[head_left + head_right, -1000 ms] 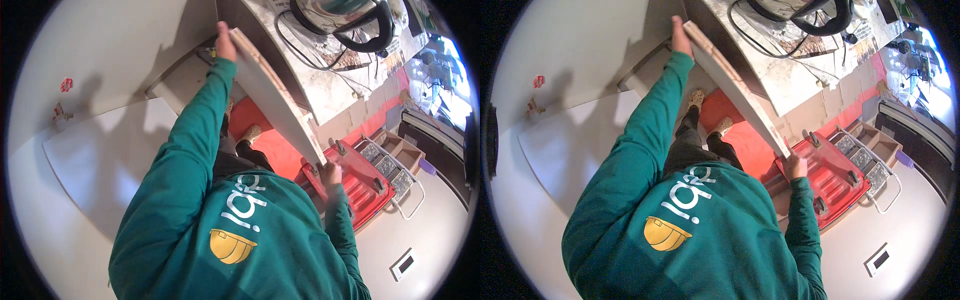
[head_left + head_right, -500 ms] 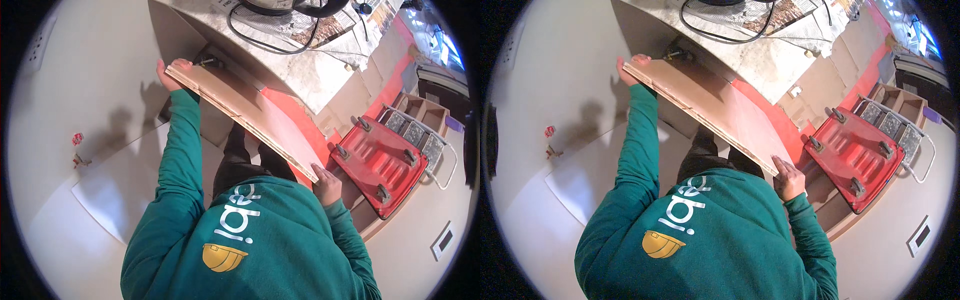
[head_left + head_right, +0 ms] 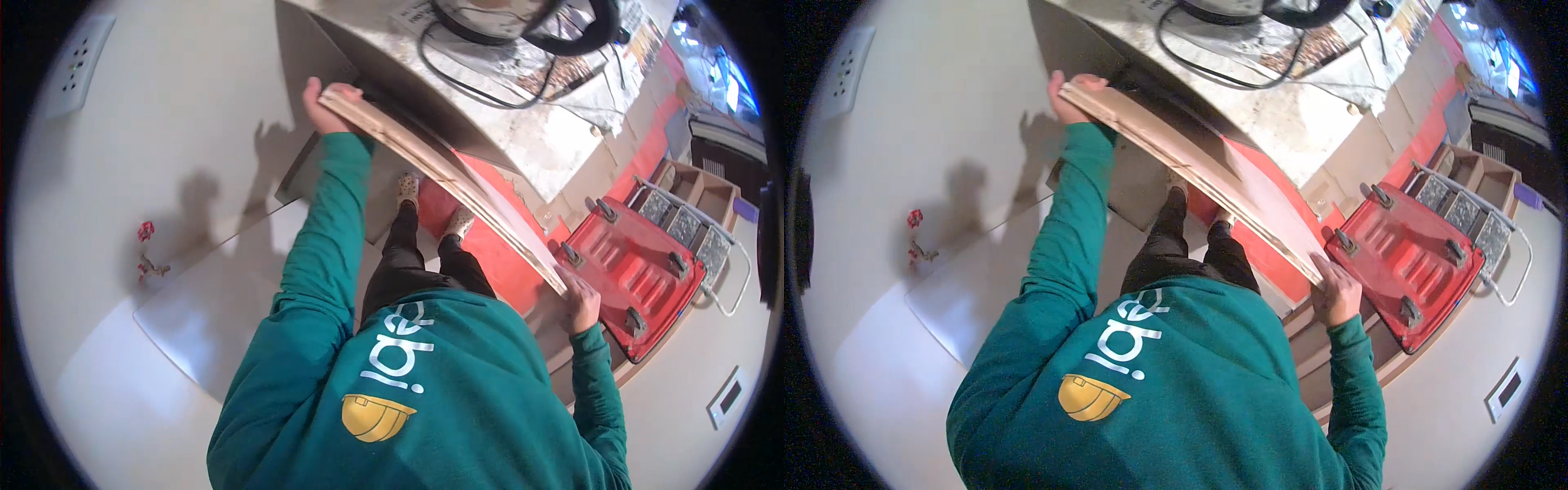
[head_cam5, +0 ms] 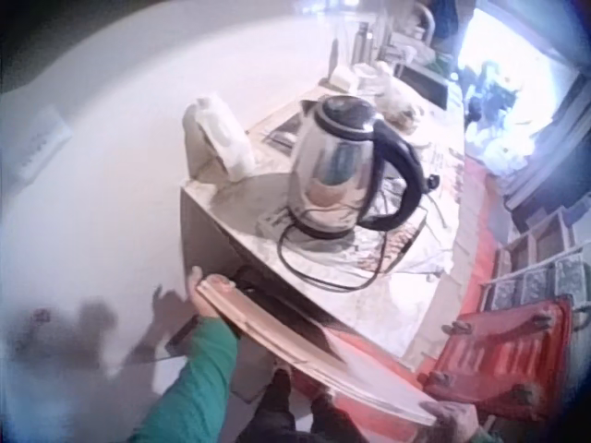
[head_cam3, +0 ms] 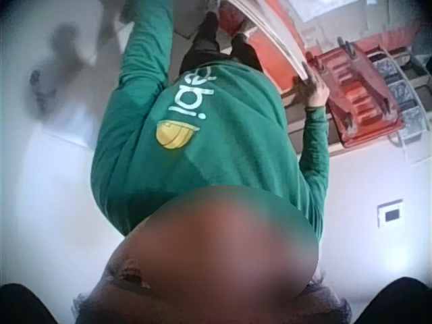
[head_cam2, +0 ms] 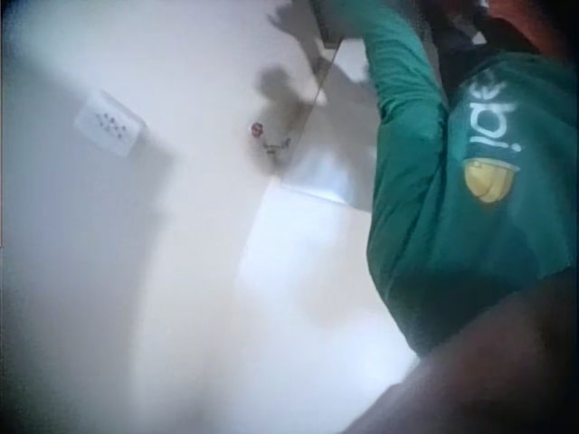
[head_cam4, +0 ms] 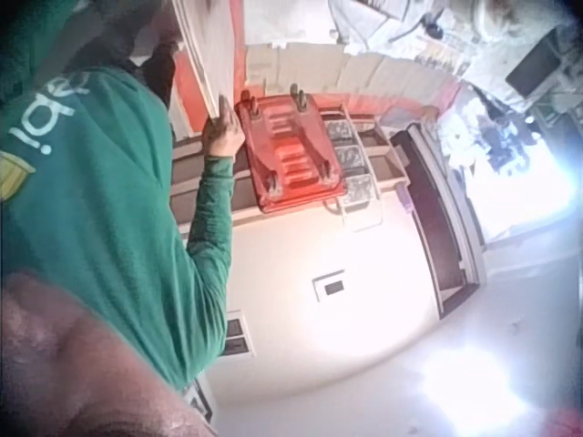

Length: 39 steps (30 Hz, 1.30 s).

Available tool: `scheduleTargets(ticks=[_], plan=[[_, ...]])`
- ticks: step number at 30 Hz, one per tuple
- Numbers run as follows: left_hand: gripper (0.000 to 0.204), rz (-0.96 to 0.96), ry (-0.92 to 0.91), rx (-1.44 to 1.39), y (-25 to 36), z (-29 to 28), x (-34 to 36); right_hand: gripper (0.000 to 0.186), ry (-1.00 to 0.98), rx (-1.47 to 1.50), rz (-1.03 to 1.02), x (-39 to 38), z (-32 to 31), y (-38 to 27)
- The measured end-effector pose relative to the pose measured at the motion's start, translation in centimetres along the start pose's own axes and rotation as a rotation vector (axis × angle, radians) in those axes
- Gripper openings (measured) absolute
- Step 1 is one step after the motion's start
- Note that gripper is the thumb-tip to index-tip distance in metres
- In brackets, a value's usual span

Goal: The person measures and marks wood panels using a square and a pencil, carries a panel across the production floor, and uses a tape measure to check dimensions.

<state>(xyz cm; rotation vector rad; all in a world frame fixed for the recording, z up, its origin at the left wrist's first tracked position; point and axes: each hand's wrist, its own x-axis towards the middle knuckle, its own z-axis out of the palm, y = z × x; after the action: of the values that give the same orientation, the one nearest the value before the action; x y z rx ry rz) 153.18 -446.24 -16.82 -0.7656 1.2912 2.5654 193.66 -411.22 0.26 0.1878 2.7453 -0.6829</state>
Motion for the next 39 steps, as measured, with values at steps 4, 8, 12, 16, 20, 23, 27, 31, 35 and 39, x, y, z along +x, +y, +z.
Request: scheduleTargets(ticks=[4, 8, 12, 16, 20, 23, 27, 31, 35, 39], plan=[[0.060, 0.026, -0.101, -0.082, -1.1, 2.6, -1.4, 0.048, 0.041, -0.012, 0.032, -2.6, 0.8, -0.1], [0.060, 0.017, -0.174, -0.111, -1.5, 2.1, 2.2, 0.046, 0.002, -0.072, 0.101, -1.7, 1.7, -0.7], [0.058, 0.022, -0.291, -0.065, -0.7, 1.5, 6.9, 0.040, 0.097, -0.068, 0.108, 1.8, 3.8, -1.3], [0.057, 0.077, -0.198, 0.007, 0.8, 1.6, 10.6, 0.038, 0.166, -0.094, 0.030, 6.1, 5.6, -1.1], [0.038, 0.180, -0.109, -0.046, 1.8, 1.0, 15.0, 0.039, 0.098, -0.123, 0.128, 9.7, 6.3, -2.5], [0.032, 0.195, -0.019, -0.151, 1.9, 0.2, 20.7, 0.038, 0.145, -0.154, 0.082, 11.7, 7.0, -3.5], [0.033, 0.246, 0.024, -0.249, 1.3, -0.8, 26.1, 0.037, 0.124, -0.135, 0.096, 13.6, 6.2, -5.0], [0.045, 0.254, 0.157, -0.212, 0.0, 3.7, 21.6, 0.035, 0.114, -0.142, 0.241, 13.1, 6.4, -4.9], [0.061, 0.354, 0.253, -0.221, 0.5, 2.4, 22.6, 0.039, 0.200, -0.138, 0.284, 13.7, 6.2, -5.1], [0.058, 0.491, 0.233, -0.135, 0.6, 5.5, 19.6, 0.045, 0.219, -0.218, 0.399, 13.5, 6.3, -3.6]])
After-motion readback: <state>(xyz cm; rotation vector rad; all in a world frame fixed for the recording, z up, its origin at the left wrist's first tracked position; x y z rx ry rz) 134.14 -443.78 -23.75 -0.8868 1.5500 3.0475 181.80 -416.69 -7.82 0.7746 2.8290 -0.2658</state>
